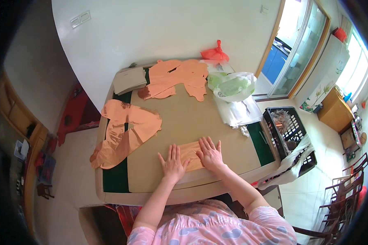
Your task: Folding and organizing large rose gold foil balloons on a table.
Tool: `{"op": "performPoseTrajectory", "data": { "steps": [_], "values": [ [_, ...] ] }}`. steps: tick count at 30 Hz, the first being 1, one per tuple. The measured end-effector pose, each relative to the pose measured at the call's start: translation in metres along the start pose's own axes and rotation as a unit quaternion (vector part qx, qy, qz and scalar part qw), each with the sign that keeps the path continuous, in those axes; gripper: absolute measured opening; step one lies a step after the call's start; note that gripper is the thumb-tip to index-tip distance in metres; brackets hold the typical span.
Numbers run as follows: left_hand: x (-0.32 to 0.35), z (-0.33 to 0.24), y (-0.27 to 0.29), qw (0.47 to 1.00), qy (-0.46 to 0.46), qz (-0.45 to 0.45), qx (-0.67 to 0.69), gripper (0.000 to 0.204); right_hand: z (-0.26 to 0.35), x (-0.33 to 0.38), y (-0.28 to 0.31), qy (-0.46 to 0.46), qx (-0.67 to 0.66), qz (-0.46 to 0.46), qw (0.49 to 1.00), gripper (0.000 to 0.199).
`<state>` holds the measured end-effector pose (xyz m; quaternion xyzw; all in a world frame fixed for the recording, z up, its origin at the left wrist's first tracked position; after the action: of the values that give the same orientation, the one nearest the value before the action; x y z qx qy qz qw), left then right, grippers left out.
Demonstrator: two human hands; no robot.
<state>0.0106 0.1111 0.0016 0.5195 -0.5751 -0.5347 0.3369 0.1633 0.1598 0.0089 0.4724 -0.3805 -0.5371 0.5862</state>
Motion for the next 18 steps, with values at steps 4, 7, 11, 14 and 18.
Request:
{"op": "performPoseTrajectory", "data": {
  "steps": [4, 7, 11, 14, 18],
  "values": [
    [0.001, -0.001, 0.004, 1.000, 0.002, -0.012, 0.006, 0.079, -0.016, -0.003, 0.006, -0.036, 0.003, -0.006, 0.999, 0.059],
    [0.001, -0.002, 0.006, 1.000, 0.001, -0.016, 0.007, 0.080, -0.028, -0.002, 0.009, -0.053, 0.008, -0.015, 0.998, 0.061],
    [0.000, -0.002, 0.008, 1.000, -0.001, -0.023, 0.007, 0.080, -0.054, 0.001, 0.013, -0.087, 0.033, -0.034, 0.995, 0.060],
    [0.000, 0.001, 0.004, 0.999, -0.003, -0.029, 0.023, 0.082, -0.057, -0.006, 0.020, -0.087, 0.057, -0.058, 0.993, 0.057],
    [0.001, 0.004, 0.000, 1.000, 0.005, 0.009, 0.018, 0.084, -0.002, -0.007, 0.024, 0.064, 0.010, -0.059, 0.996, 0.049]
  ]
}}
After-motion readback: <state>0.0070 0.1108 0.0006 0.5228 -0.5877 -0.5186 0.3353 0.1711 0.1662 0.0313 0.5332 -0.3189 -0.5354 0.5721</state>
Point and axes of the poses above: each hand's wrist, its own x-axis away from the middle knuckle, its own y-axis out of the back of the hand, z = x × y, the point moved 10 cm from there along -x, towards the middle knuckle, and after that the axes turned 13 degrees about -y, right-handed, at the moved point
